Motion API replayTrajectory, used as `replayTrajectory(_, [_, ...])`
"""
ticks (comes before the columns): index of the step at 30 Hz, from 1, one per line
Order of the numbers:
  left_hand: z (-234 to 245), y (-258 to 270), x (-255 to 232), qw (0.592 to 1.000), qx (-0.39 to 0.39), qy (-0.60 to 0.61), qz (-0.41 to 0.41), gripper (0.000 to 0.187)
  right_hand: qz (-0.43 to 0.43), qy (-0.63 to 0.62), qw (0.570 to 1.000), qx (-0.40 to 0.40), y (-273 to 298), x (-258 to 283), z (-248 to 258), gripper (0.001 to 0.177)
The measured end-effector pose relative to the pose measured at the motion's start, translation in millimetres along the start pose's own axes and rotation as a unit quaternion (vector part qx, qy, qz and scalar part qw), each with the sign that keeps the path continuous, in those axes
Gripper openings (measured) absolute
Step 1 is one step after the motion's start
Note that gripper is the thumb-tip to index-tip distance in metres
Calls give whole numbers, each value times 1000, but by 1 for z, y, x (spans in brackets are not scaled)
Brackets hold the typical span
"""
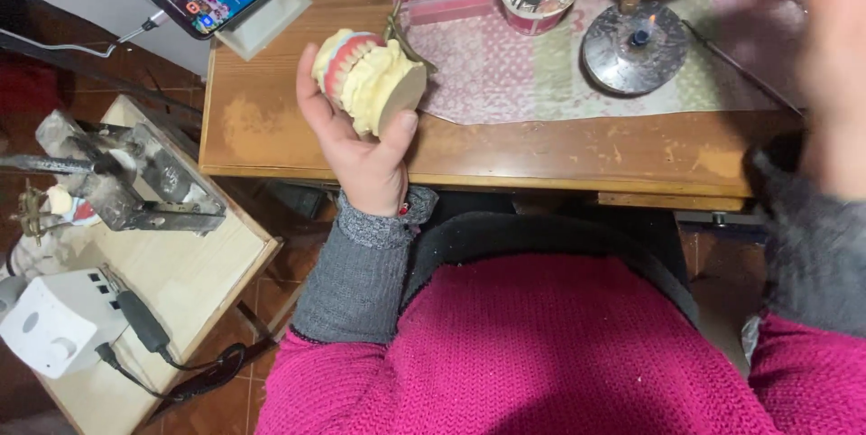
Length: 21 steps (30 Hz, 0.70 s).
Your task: The person holds a dental model in their left hand and uses a metal sculpting tool in their right hand to shape the pink wax material on the gums. They repeatedly dip the tool into a small container of pink wax and apply it to the model, smoothing and refining the gum line.
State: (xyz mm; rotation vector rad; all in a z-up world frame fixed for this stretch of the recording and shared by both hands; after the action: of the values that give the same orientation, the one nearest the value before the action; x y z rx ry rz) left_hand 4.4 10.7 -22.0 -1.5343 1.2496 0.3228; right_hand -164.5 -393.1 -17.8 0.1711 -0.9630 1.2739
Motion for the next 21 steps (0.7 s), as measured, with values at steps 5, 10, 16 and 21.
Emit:
replayTrajectory(5, [-2, 1, 0, 999, 45, -6, 12, 96, 163, 79, 981, 69, 19, 167, -74, 12])
replayTrajectory(10, [-3, 1, -1, 998, 62, 2, 32, 97, 137, 64, 987, 46, 25, 167, -111, 16])
replayTrajectory(16, [-1, 2, 0, 995, 94, -12, 22, 97, 120, 112, 985, 53, 21, 171, -117, 13])
replayTrajectory(21, [1, 0, 0, 994, 103, -27, 23, 97, 173, 140, 970, 95, 21, 175, -113, 13])
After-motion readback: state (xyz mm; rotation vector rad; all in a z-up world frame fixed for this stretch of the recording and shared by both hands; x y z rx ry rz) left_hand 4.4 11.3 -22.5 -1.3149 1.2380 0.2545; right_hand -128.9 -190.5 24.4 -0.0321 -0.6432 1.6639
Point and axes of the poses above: each hand's wrist, its own y-axis away from the middle knuckle, its own z-axis out of the back of the hand, x = y × z, the point moved 1 cm from there along -y, towards the middle knuckle, and after that the axes turned 9 degrees about -z, right-handed, at the moved point
